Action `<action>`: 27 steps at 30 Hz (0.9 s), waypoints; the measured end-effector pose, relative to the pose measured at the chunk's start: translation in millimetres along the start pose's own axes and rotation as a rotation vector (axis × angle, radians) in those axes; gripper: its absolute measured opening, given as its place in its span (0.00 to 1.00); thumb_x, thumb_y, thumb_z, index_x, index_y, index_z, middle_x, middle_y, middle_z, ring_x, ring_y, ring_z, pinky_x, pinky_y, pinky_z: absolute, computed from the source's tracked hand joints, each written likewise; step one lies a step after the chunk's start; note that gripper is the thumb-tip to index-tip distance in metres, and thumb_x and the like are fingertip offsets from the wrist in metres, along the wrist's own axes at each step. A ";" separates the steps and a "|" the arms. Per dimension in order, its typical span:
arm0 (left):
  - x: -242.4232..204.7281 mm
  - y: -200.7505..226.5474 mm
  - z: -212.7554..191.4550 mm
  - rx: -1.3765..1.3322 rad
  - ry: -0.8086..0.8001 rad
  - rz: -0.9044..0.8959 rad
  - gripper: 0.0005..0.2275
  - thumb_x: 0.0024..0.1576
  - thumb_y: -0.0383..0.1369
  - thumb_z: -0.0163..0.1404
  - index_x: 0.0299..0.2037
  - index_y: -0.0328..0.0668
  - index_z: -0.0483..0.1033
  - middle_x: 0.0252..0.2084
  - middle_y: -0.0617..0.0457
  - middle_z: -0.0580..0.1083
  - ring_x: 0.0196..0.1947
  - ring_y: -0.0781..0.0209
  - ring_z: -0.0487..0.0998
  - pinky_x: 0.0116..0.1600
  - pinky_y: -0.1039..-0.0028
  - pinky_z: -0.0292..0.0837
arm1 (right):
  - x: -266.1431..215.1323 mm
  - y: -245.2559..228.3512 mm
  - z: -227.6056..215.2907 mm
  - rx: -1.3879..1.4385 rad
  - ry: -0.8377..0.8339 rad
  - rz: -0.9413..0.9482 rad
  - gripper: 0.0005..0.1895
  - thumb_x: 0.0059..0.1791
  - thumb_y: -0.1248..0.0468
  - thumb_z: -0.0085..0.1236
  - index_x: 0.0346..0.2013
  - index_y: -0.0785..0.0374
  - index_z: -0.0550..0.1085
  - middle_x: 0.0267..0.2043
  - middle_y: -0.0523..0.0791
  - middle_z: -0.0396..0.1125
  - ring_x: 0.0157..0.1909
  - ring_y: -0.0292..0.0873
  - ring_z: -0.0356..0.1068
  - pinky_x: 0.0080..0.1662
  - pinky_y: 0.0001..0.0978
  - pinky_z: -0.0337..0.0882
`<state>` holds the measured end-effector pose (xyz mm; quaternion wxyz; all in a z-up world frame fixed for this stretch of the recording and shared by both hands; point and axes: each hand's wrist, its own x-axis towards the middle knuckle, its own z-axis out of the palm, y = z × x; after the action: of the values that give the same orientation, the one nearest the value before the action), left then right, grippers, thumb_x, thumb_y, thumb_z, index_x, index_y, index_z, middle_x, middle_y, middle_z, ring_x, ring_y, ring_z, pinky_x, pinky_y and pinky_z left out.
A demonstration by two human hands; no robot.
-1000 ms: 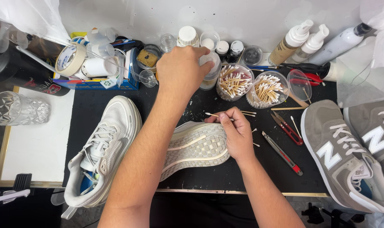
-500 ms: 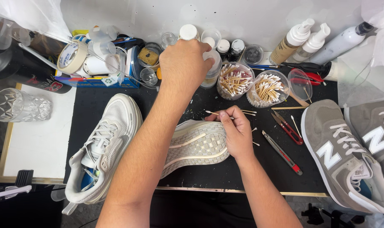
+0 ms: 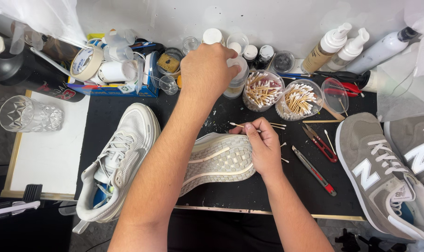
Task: The person cleans the sole of a white sneaker using a cotton swab and a liquid solution. They repeatedly dip the swab into a bottle and scrub the textured tread pattern of the shoe's outsole. A utility knife is briefly used to scrape a specific area of the sole.
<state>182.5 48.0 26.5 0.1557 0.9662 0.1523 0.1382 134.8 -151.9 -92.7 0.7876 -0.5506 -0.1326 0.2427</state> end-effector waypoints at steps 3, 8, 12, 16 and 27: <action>-2.0 0.7 1.1 0.010 0.016 0.009 0.14 0.47 0.43 0.64 0.42 0.56 0.86 0.30 0.47 0.81 0.30 0.49 0.83 0.35 0.61 0.79 | -0.5 -0.4 -0.4 -0.035 0.012 0.011 0.09 0.59 0.66 0.45 0.36 0.66 0.67 0.39 0.52 0.76 0.40 0.38 0.76 0.43 0.31 0.77; -3.2 4.1 -4.7 -0.008 0.007 -0.005 0.14 0.48 0.44 0.64 0.44 0.57 0.86 0.30 0.46 0.81 0.30 0.48 0.83 0.36 0.60 0.78 | 0.9 -2.3 1.1 -0.021 0.006 0.007 0.09 0.59 0.65 0.45 0.36 0.66 0.67 0.38 0.52 0.76 0.40 0.38 0.77 0.44 0.30 0.78; -13.8 -3.5 -8.2 -0.118 0.070 -0.002 0.17 0.49 0.47 0.63 0.46 0.55 0.85 0.28 0.44 0.80 0.31 0.42 0.83 0.37 0.56 0.77 | -1.3 -3.1 1.3 -0.063 0.018 0.011 0.10 0.59 0.65 0.45 0.35 0.66 0.67 0.39 0.52 0.76 0.41 0.38 0.76 0.44 0.30 0.78; -34.7 -30.9 -8.0 -0.001 -0.074 -0.189 0.11 0.58 0.45 0.55 0.42 0.54 0.87 0.35 0.44 0.81 0.38 0.41 0.83 0.44 0.56 0.78 | -2.0 -5.2 2.9 -0.041 0.025 0.030 0.10 0.59 0.65 0.45 0.35 0.66 0.68 0.39 0.52 0.76 0.40 0.38 0.76 0.44 0.30 0.77; -59.9 -78.8 64.2 0.266 -0.640 -0.279 0.13 0.64 0.30 0.42 0.53 0.40 0.78 0.48 0.42 0.80 0.49 0.43 0.82 0.50 0.59 0.78 | -4.4 2.9 -0.4 -0.147 0.072 -0.043 0.10 0.59 0.63 0.48 0.35 0.63 0.68 0.38 0.48 0.74 0.37 0.30 0.69 0.42 0.23 0.71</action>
<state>128.1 82.5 -72.4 0.0856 0.9422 0.2428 -0.2142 130.7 -153.7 -95.3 0.7544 -0.6123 -0.1337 0.1953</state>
